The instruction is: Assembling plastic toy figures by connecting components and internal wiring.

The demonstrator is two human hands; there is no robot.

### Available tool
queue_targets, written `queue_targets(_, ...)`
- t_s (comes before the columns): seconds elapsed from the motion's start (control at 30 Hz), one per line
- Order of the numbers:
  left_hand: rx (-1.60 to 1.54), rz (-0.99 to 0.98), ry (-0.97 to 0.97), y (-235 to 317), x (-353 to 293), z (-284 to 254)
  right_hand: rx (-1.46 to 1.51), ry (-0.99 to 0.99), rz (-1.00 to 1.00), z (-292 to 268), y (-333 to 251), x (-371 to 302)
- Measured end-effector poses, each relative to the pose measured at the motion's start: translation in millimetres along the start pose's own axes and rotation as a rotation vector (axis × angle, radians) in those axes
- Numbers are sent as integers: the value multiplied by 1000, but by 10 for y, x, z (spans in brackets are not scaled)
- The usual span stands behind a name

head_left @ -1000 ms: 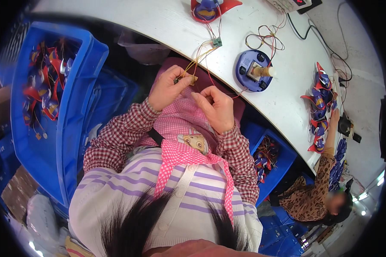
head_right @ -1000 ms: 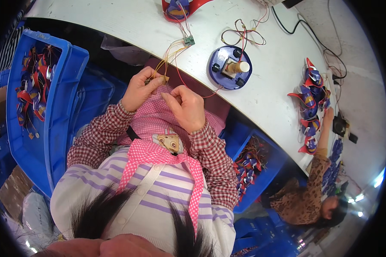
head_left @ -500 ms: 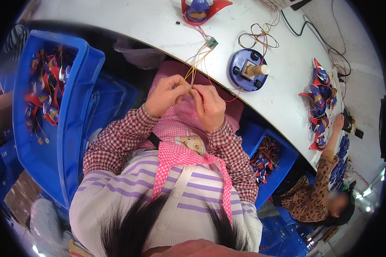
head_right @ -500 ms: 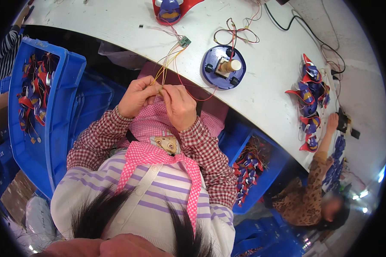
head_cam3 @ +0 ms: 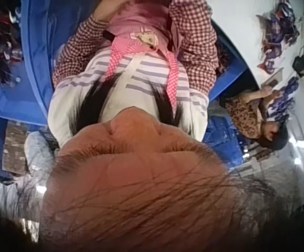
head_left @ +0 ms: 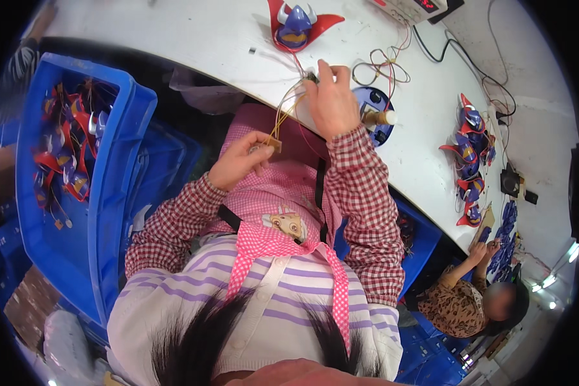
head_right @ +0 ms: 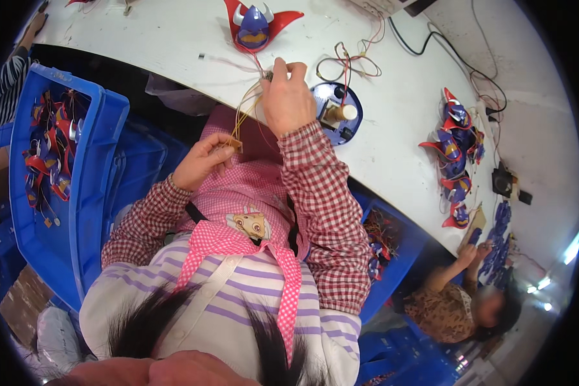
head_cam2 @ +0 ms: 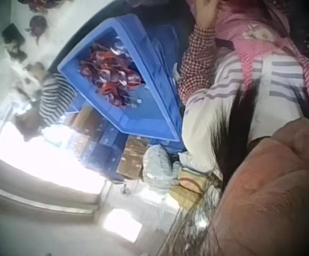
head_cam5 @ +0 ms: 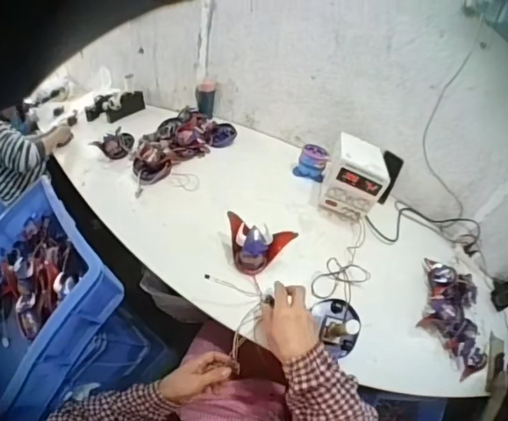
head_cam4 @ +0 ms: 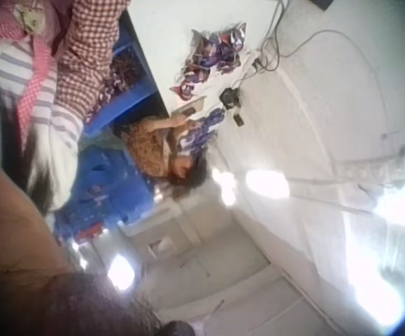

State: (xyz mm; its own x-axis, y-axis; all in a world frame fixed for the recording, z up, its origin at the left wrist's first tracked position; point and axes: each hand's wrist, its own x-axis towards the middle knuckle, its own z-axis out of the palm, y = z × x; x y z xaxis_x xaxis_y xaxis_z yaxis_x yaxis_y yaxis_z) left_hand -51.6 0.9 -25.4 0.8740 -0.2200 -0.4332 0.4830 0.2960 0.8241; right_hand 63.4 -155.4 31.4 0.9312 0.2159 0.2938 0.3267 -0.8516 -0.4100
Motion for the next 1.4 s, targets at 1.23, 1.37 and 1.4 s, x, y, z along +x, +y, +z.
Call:
queue_targets(1.23,-208,9,107,-234,38,-176,184,-390,228,137,133,244)
queue_targets(1.37,-225,-14,39,-192,60,-151,176,-323,208,125,107,167)
queue_targets(1.4,-224,-26,8,-180,58,-138,165,-281,196,123,93,135)
